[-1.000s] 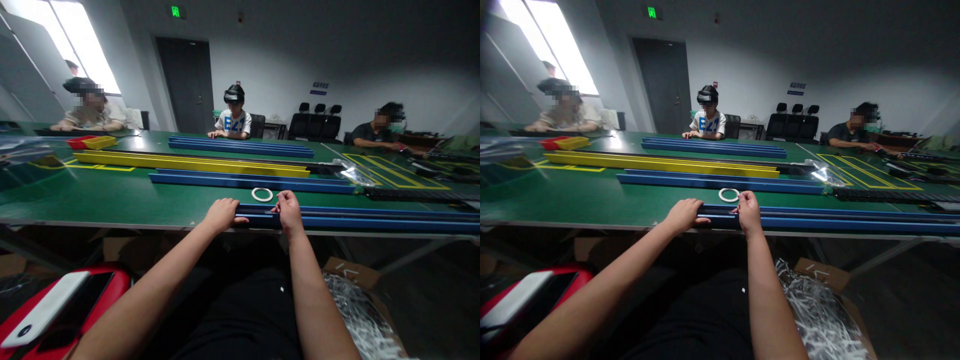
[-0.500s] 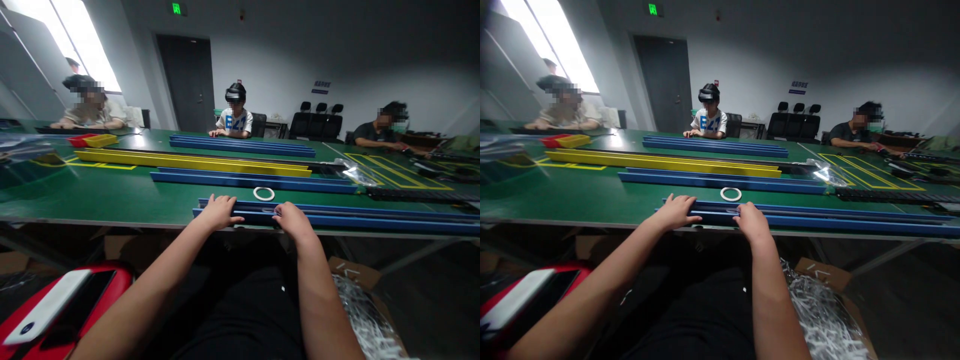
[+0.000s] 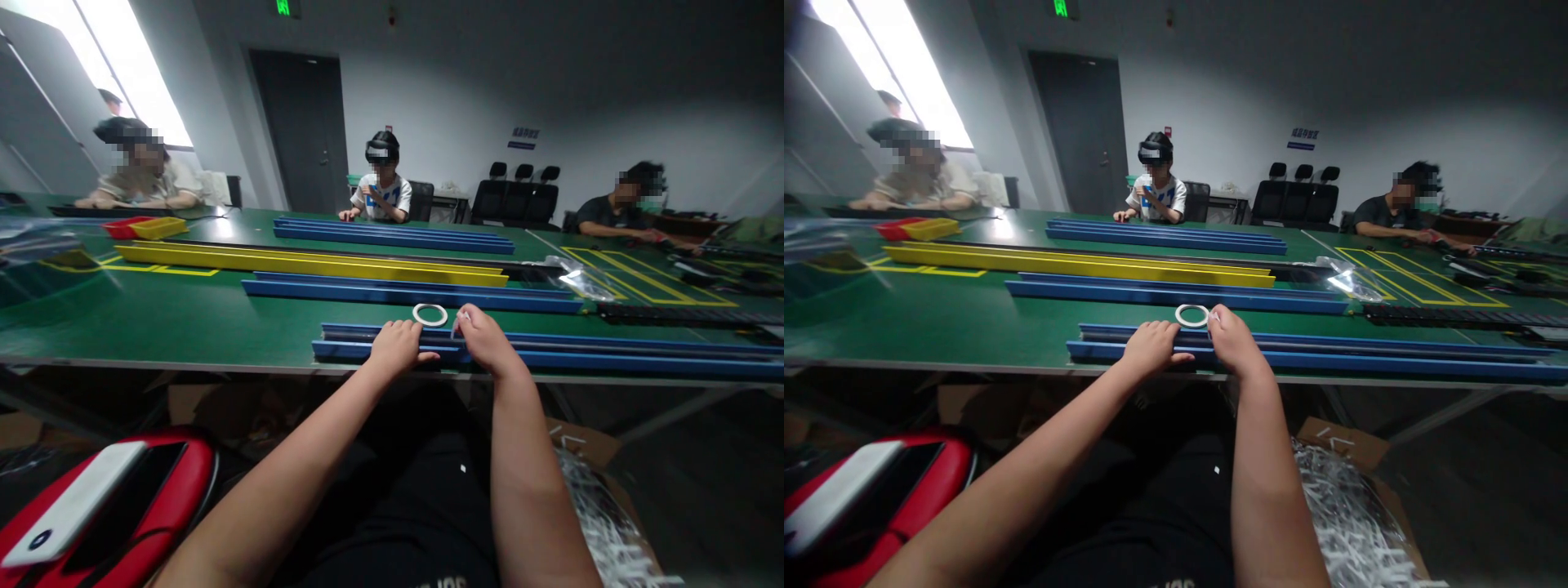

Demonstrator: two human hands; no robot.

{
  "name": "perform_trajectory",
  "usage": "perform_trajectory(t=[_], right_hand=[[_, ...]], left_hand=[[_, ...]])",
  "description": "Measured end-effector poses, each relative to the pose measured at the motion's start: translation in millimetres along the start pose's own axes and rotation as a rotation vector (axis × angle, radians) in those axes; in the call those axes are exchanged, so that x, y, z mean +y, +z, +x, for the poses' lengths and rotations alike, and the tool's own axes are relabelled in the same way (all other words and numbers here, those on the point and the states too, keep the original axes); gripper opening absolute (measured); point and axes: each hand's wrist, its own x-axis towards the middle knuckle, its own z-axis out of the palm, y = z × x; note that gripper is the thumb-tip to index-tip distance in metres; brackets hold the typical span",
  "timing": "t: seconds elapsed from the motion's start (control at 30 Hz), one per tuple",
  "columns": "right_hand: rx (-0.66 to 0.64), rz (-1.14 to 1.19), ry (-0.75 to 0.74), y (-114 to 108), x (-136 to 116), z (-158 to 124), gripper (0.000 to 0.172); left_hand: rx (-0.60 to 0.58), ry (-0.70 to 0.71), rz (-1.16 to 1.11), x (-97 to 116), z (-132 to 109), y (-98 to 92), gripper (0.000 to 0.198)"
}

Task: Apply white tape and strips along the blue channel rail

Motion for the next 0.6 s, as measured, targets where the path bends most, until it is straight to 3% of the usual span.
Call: perform_trajectory(t=[0.2,0.3,0.37,0.43,0.5,0.6], right_hand=[[0.131,0.737,0.095,12.0,8.9,-9.0,0.028],[0.208,0.839,0.144,9.3,14.4,-10.1,0.027],[0.298,0.738,0.178,4.3,17.6,-10.0,0.026],[0.330,0.488,0.185,-0.6,20.0,-11.1,0.027],[0.224,0.171,0.153,-2.9,21.7,-14.1,0.029],[-0.061,-0.204,0.121,0.7,24.3,-20.3,0.030]], left_hand=[[-0.012,0.017,0.008,-17.6,-17.9,-6.9,0.069],[-0.027,0.000,0.020,-42.5,-31.5,-12.4,0.070],[-0.041,-0.015,0.031,-64.5,-41.9,-16.8,0.070],[-0.058,-0.019,0.037,-86.8,-51.1,-21.7,0.070],[-0.093,-0.037,0.030,-104.7,-57.2,-26.3,0.070],[-0.141,-0.055,0.009,-117.3,-58.7,-30.5,0.071]])
